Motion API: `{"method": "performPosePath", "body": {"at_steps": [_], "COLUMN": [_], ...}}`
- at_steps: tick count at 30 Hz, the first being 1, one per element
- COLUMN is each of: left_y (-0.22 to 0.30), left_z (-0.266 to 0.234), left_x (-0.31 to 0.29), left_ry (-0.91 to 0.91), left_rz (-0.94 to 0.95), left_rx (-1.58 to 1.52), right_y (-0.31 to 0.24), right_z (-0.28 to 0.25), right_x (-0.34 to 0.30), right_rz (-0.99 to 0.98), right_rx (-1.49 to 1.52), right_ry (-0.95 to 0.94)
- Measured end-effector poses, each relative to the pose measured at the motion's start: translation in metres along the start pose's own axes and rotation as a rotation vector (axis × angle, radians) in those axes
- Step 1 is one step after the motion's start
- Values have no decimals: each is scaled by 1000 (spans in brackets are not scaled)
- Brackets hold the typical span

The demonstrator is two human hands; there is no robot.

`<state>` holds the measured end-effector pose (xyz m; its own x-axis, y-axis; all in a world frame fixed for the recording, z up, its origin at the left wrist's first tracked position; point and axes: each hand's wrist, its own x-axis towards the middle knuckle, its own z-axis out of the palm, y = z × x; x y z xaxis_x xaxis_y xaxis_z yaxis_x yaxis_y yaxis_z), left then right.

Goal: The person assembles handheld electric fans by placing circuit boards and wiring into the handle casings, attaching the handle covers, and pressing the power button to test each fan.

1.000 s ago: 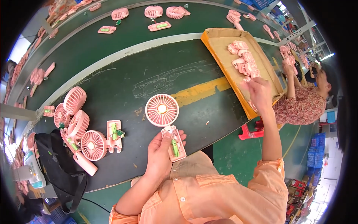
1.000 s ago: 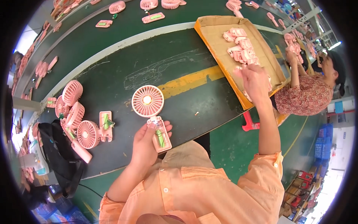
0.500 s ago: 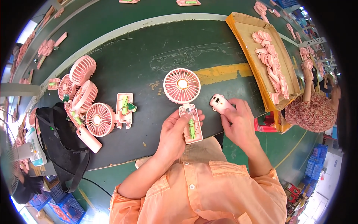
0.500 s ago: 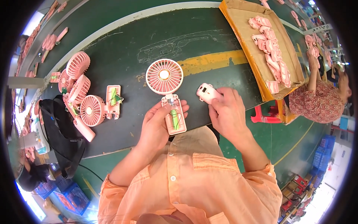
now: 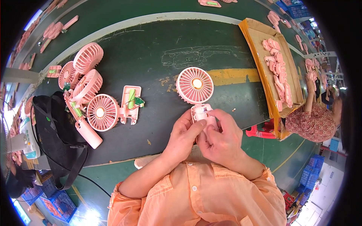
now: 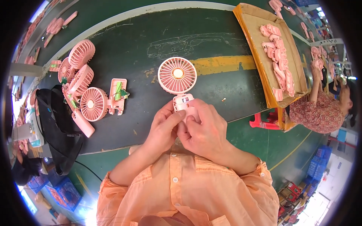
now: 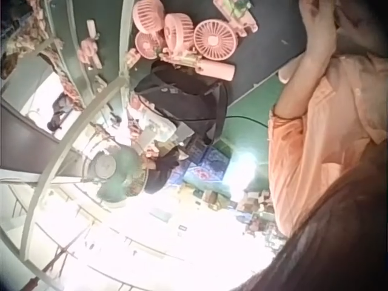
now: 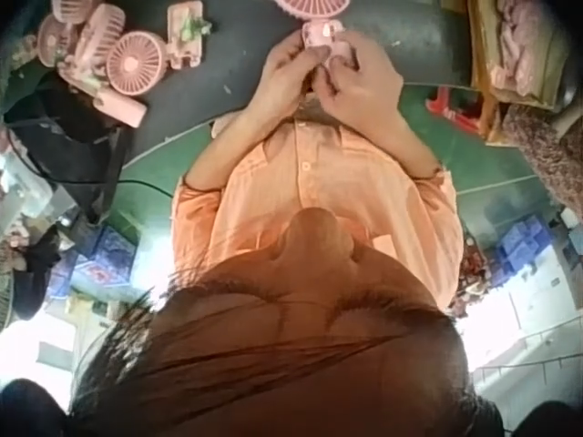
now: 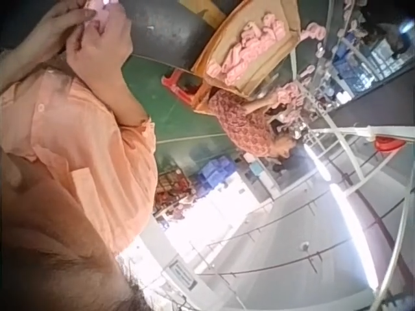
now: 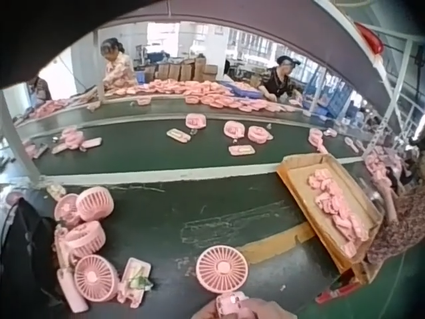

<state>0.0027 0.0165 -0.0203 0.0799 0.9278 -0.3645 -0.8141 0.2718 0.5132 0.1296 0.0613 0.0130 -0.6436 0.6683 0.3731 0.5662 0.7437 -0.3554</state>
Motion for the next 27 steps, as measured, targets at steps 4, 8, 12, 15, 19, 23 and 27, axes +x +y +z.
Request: {"method": "performPosePath", "body": {"at_steps": [4, 8, 12, 15, 19, 23, 27], "left_y": [-10, -7, -12, -11, -6, -6, -6], "left_z": [-4, -4, -5, -5, -7, -6, -11], "left_x": [4, 5, 7, 7, 8, 7, 5], "left_ry": [28, 73, 94, 112, 92, 70, 4], "left_rz": [111, 91, 147, 184, 132, 106, 52], "left_rx": [74, 193, 385, 483, 575, 571, 312], "right_y": [-4, -3, 3, 5, 4, 2, 8], "right_z": [10, 15, 25, 29, 27, 11, -4], "right_x": [4, 0, -8, -8, -11, -5, 8], "right_rz": [-33, -83, -120, -144, -132, -123, -158], "right_rx": [-56, -101, -97, -17, 22, 78, 137], "right_ry": [8, 1, 37, 97, 77, -30, -129]}}
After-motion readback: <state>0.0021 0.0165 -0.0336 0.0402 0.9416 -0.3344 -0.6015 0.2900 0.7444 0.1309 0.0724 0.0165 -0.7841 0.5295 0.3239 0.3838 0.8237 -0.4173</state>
